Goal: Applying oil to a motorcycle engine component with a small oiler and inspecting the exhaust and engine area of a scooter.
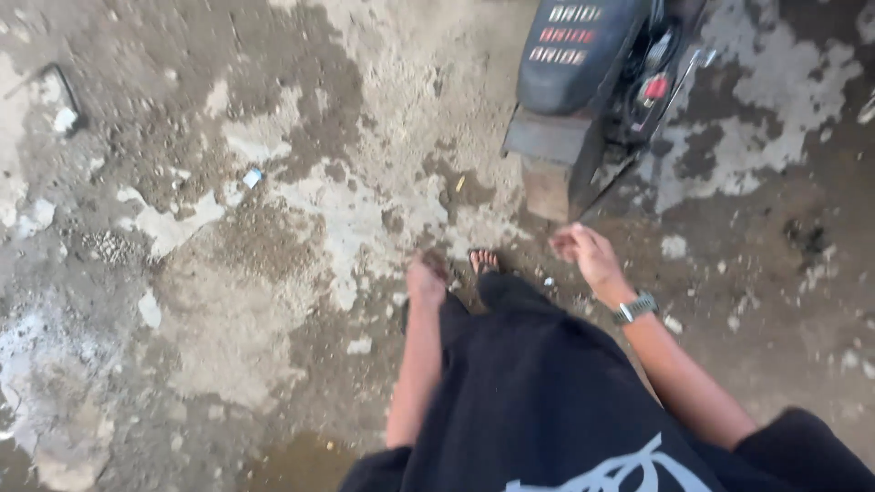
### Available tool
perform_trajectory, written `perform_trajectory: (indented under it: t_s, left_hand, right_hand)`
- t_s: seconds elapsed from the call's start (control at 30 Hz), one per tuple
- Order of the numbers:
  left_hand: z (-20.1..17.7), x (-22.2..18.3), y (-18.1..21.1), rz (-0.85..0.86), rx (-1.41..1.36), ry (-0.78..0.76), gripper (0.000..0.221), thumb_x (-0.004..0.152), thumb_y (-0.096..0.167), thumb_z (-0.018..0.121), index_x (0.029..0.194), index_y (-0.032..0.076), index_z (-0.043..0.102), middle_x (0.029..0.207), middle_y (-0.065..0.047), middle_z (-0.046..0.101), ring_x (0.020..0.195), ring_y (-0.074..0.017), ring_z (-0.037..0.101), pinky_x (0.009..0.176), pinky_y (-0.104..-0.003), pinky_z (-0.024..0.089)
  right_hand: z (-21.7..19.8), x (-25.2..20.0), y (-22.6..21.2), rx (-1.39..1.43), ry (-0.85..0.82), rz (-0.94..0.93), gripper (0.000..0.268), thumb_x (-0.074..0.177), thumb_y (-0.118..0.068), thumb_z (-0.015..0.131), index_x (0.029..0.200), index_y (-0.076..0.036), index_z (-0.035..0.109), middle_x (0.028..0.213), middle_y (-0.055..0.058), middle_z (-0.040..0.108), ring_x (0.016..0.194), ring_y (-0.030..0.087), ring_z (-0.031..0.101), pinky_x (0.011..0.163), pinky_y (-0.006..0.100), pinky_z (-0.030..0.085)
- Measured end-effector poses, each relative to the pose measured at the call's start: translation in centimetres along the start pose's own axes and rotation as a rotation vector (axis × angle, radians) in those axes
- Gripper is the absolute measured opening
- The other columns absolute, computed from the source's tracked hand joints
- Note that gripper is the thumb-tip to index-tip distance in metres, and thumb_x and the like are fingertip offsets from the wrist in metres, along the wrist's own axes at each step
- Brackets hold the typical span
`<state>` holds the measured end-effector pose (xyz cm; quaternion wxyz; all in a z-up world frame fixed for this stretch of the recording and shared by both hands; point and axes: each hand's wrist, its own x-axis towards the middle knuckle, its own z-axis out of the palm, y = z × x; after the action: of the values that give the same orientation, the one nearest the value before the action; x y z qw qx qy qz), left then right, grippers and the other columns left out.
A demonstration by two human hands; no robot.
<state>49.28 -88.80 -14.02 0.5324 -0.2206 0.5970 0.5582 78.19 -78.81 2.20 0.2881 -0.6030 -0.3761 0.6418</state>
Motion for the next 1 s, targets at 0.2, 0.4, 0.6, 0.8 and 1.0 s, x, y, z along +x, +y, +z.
perform_trajectory:
  t_s: [0.2, 0.4, 0.6, 0.8, 1.0]
  left_hand:
    - [3.0, -8.0, -12.9, 0.079, 0.531, 0.018, 0.038, 0.105, 0.035, 0.054, 0.128, 0.007, 0.063, 0.109, -0.014, 0.075, 0.097, -0.0253, 0.074, 0.080, -0.037, 0.057]
    - [-5.7, -6.0, -24.4, 0.056, 0.441, 0.279, 0.038, 0.106, 0.037, 0.052, 0.135, 0.015, 0.062, 0.118, -0.007, 0.074, 0.107, -0.0253, 0.072, 0.094, -0.042, 0.057]
    - [-6.9, -13.9, -39.2, 0.036, -0.088, 0.442, 0.050, 0.108, 0.036, 0.045, 0.142, 0.000, 0.051, 0.107, -0.013, 0.070, 0.085, -0.0216, 0.069, 0.067, -0.034, 0.052]
    - [2.9, -20.2, -48.4, -0.008, 0.014, 0.338, 0.054, 0.108, 0.031, 0.046, 0.150, -0.003, 0.044, 0.141, -0.024, 0.059, 0.130, -0.0349, 0.059, 0.101, -0.046, 0.050]
    - [16.6, -20.3, -53.1, 0.007, 0.093, 0.376, 0.057, 0.106, 0.039, 0.043, 0.147, -0.001, 0.048, 0.126, -0.020, 0.067, 0.102, -0.0259, 0.068, 0.078, -0.034, 0.052]
  right_hand:
    - [-18.7, 4.0, 11.3, -0.231, 0.123, 0.175, 0.046, 0.112, -0.040, 0.047, 0.119, 0.000, 0.068, 0.106, 0.022, 0.074, 0.101, 0.031, 0.073, 0.087, 0.042, 0.053]
    - [-38.7, 12.3, 27.7, -0.771, 0.000, 0.445, 0.052, 0.093, -0.057, 0.048, 0.110, -0.023, 0.083, 0.107, 0.005, 0.079, 0.117, 0.030, 0.067, 0.097, 0.045, 0.051]
    - [-39.0, 8.5, 11.5, -0.662, -0.153, 0.139, 0.050, 0.109, -0.035, 0.046, 0.116, 0.008, 0.070, 0.104, 0.027, 0.074, 0.097, 0.035, 0.074, 0.087, 0.046, 0.057]
    - [-39.6, 9.3, 1.8, -0.517, -0.248, 0.051, 0.045, 0.106, -0.035, 0.050, 0.118, 0.004, 0.068, 0.110, 0.023, 0.073, 0.103, 0.030, 0.073, 0.091, 0.043, 0.055]
    - [-45.5, 13.6, -4.0, -0.383, -0.349, 0.038, 0.046, 0.110, -0.035, 0.046, 0.121, 0.004, 0.066, 0.114, 0.024, 0.072, 0.112, 0.032, 0.070, 0.098, 0.041, 0.051]
